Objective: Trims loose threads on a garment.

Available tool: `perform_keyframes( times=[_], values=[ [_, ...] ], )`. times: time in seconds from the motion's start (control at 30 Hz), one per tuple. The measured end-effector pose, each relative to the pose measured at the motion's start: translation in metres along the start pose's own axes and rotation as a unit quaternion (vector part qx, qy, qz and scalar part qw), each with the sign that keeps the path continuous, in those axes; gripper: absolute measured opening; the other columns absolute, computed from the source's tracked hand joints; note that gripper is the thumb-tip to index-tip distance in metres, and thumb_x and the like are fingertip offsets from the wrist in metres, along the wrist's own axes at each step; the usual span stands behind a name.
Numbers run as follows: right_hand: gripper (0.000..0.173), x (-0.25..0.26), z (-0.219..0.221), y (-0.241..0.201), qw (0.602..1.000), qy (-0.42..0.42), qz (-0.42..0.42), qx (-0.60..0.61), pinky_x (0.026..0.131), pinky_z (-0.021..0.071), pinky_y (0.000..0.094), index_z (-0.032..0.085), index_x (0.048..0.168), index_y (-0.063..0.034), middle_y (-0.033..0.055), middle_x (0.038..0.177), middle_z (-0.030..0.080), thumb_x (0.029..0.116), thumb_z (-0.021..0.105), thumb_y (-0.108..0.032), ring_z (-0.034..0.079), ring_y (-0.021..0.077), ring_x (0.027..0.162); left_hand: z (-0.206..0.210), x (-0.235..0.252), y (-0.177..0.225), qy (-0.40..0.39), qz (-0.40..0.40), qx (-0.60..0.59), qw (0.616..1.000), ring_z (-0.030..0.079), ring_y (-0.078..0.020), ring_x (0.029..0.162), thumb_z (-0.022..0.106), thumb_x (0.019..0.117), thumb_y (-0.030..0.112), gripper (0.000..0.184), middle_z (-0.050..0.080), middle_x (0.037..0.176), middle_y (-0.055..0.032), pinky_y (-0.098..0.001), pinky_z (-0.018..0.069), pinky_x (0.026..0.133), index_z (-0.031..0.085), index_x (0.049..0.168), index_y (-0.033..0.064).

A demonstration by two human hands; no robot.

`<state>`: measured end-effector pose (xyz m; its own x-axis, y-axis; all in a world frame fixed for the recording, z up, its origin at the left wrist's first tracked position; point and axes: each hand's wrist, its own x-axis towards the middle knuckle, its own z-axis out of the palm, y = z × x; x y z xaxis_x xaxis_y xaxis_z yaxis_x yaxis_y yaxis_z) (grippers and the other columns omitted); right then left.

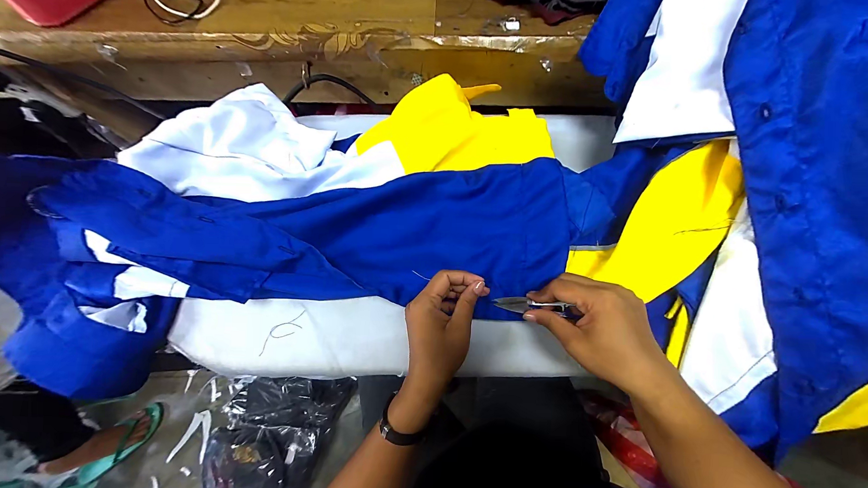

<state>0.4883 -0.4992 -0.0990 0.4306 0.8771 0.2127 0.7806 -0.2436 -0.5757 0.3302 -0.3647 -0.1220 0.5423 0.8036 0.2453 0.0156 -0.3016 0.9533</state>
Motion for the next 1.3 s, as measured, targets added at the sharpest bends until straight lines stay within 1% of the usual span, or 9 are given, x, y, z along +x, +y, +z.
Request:
perform_keyframes(
  times=[0.07, 0.13, 0.2, 0.27, 0.37, 0.77, 0.87, 1.03, 1.3],
  values=[
    [0.023, 0.001, 0.001, 0.002, 1.000, -0.002, -0.004, -0.004, 0.064, 0.0509, 0.0443, 0.079, 0.092, -0.0173, -0.0033, 0.087, 0.073, 0.0929, 0.068, -0.037, 0.068, 0.0143, 0.076, -0.003, 0.001, 0.001, -0.002, 0.000, 0.007, 1.000, 0.069, -0.0018, 0.072, 0.063, 0.0974, 0.007, 0.006, 0.073, 0.086, 0.0031, -0.0183, 0.0575, 0.066, 0.069, 0.099, 0.0069],
    [0.022, 0.002, -0.001, 0.003, 1.000, -0.005, -0.005, -0.009, 0.063, 0.0502, 0.0447, 0.079, 0.093, -0.0170, -0.0031, 0.086, 0.072, 0.0922, 0.068, -0.037, 0.067, 0.0148, 0.074, -0.011, 0.003, 0.000, -0.013, 0.030, 0.093, 0.995, 0.068, -0.0007, 0.075, 0.065, 0.0980, 0.013, 0.006, 0.073, 0.088, 0.0053, -0.0189, 0.0572, 0.067, 0.069, 0.099, 0.0102],
    [0.022, 0.003, -0.003, 0.004, 1.000, -0.007, -0.009, -0.017, 0.062, 0.0503, 0.0438, 0.078, 0.097, -0.0170, -0.0035, 0.087, 0.072, 0.0913, 0.069, -0.037, 0.066, 0.0145, 0.072, -0.022, 0.005, 0.000, -0.045, 0.081, 0.252, 0.963, 0.068, -0.0099, 0.087, 0.069, 0.0948, 0.021, 0.011, 0.073, 0.094, 0.0043, -0.0326, 0.0555, 0.075, 0.073, 0.102, 0.0136],
    [0.022, 0.004, -0.004, 0.004, 0.999, -0.012, -0.020, -0.026, 0.062, 0.0509, 0.0435, 0.078, 0.098, -0.0171, -0.0039, 0.087, 0.071, 0.0909, 0.070, -0.037, 0.066, 0.0142, 0.072, -0.030, 0.005, 0.001, -0.088, 0.118, 0.345, 0.927, 0.068, -0.0214, 0.093, 0.074, 0.0903, 0.023, 0.014, 0.074, 0.094, 0.0012, -0.0445, 0.0537, 0.076, 0.077, 0.100, 0.0138],
    [0.021, 0.007, -0.003, 0.000, 0.998, -0.028, -0.036, -0.035, 0.063, 0.0508, 0.0449, 0.078, 0.098, -0.0169, -0.0037, 0.087, 0.071, 0.0905, 0.071, -0.036, 0.066, 0.0151, 0.073, -0.035, 0.003, 0.003, -0.124, 0.142, 0.373, 0.909, 0.066, -0.0218, 0.090, 0.074, 0.0898, 0.022, 0.007, 0.073, 0.086, 0.0026, -0.0457, 0.0469, 0.077, 0.078, 0.090, 0.0163],
    [0.019, 0.016, 0.000, -0.004, 0.996, -0.059, -0.054, -0.025, 0.061, 0.0485, 0.0451, 0.077, 0.089, -0.0164, -0.0034, 0.081, 0.069, 0.0920, 0.070, -0.034, 0.065, 0.0155, 0.071, -0.036, 0.010, 0.016, -0.111, 0.181, 0.343, 0.915, 0.063, -0.0191, 0.093, 0.070, 0.0925, 0.020, 0.008, 0.070, 0.086, 0.0038, -0.0423, 0.0439, 0.080, 0.075, 0.088, 0.0169],
    [0.022, 0.015, -0.005, 0.000, 0.998, -0.044, -0.041, -0.009, 0.060, 0.0492, 0.0418, 0.075, 0.096, -0.0163, -0.0046, 0.083, 0.068, 0.0898, 0.071, -0.038, 0.063, 0.0124, 0.069, -0.053, 0.014, 0.018, -0.101, 0.153, 0.275, 0.944, 0.063, -0.0131, 0.090, 0.069, 0.0931, 0.020, 0.008, 0.069, 0.087, 0.0051, -0.0403, 0.0470, 0.083, 0.075, 0.092, 0.0151],
    [0.023, 0.016, 0.002, -0.009, 0.999, -0.003, -0.021, 0.050, 0.060, 0.0475, 0.0335, 0.075, 0.098, -0.0177, -0.0077, 0.085, 0.067, 0.0884, 0.073, -0.039, 0.058, 0.0060, 0.069, -0.077, 0.018, 0.019, -0.031, 0.063, 0.156, 0.985, 0.064, 0.0000, 0.083, 0.065, 0.0958, 0.013, 0.006, 0.068, 0.090, 0.0063, -0.0199, 0.0549, 0.076, 0.069, 0.097, 0.0105],
    [0.020, 0.034, 0.039, -0.041, 0.996, -0.006, -0.055, 0.064, 0.060, 0.0495, 0.0411, 0.075, 0.096, -0.0138, -0.0028, 0.083, 0.067, 0.0883, 0.076, -0.033, 0.062, 0.0136, 0.069, -0.082, 0.013, 0.010, 0.003, -0.003, 0.040, 0.999, 0.064, -0.0011, 0.078, 0.064, 0.0957, 0.006, 0.007, 0.068, 0.086, 0.0069, -0.0187, 0.0540, 0.072, 0.069, 0.098, 0.0105]
  ],
)
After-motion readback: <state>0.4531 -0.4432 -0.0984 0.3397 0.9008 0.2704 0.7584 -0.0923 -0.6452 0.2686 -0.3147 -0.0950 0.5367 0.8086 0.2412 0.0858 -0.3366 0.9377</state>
